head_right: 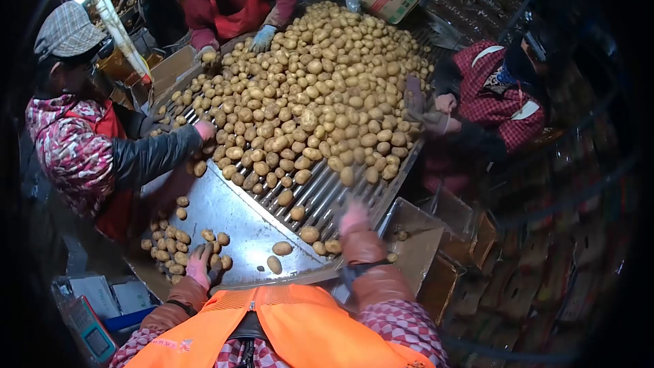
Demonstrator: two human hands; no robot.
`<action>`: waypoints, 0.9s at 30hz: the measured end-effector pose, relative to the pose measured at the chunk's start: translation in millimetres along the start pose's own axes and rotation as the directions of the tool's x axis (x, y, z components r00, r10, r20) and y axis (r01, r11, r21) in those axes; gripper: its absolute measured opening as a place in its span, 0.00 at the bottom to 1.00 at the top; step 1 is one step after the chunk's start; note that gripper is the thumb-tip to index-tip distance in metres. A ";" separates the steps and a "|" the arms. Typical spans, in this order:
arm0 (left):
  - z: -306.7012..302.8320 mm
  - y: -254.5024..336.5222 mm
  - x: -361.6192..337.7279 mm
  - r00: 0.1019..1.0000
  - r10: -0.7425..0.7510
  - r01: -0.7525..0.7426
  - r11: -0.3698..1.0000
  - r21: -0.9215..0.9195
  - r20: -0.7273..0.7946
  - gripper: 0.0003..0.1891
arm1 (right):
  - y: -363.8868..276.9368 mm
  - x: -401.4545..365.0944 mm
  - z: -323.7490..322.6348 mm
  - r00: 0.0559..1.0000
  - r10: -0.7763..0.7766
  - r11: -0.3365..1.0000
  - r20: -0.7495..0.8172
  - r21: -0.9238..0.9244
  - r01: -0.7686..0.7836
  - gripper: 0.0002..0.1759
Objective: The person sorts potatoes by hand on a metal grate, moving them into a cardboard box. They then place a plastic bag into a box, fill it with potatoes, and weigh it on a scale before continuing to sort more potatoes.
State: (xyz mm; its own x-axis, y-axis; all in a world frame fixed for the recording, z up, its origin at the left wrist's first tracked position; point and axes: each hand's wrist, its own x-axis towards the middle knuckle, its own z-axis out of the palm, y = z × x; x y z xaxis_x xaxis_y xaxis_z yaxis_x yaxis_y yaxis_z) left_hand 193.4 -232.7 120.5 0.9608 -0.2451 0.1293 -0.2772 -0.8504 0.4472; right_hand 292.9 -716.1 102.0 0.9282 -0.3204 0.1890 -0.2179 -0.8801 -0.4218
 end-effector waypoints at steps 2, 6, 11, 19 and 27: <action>-1.2 -2.5 0.8 1.000 -0.014 0.014 1.000 -0.010 -0.012 0.34 | -95.4 -35.1 -26.7 0.946 0.187 0.939 0.264 -0.332 -0.093 0.37; -3.4 -2.9 3.5 0.997 -0.080 0.079 0.997 0.017 0.003 0.33 | -114.2 -65.0 1.6 0.816 -0.197 0.973 0.543 0.208 0.097 0.29; -7.8 -10.2 21.2 0.999 -0.038 0.039 0.999 -0.029 0.023 0.33 | -100.0 -5.7 70.4 0.812 -0.056 0.470 0.581 0.733 -0.492 0.18; -0.7 -19.5 19.1 0.997 -0.078 0.079 0.997 -0.026 0.014 0.33 | -186.0 86.3 77.3 0.980 0.017 0.994 0.199 0.105 -0.038 0.39; 1.4 -24.0 19.5 0.994 -0.103 0.104 0.994 -0.033 0.024 0.34 | -212.9 65.1 72.8 0.732 -0.189 0.931 0.655 0.357 -0.079 0.19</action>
State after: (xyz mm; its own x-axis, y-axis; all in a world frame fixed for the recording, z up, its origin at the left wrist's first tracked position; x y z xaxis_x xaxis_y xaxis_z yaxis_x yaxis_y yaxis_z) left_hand 218.8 -217.7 111.1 0.9840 -0.1673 0.0614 -0.1759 -0.8556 0.4869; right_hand 421.6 -524.1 139.6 0.9179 0.1615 -0.3624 -0.1684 -0.6685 -0.7244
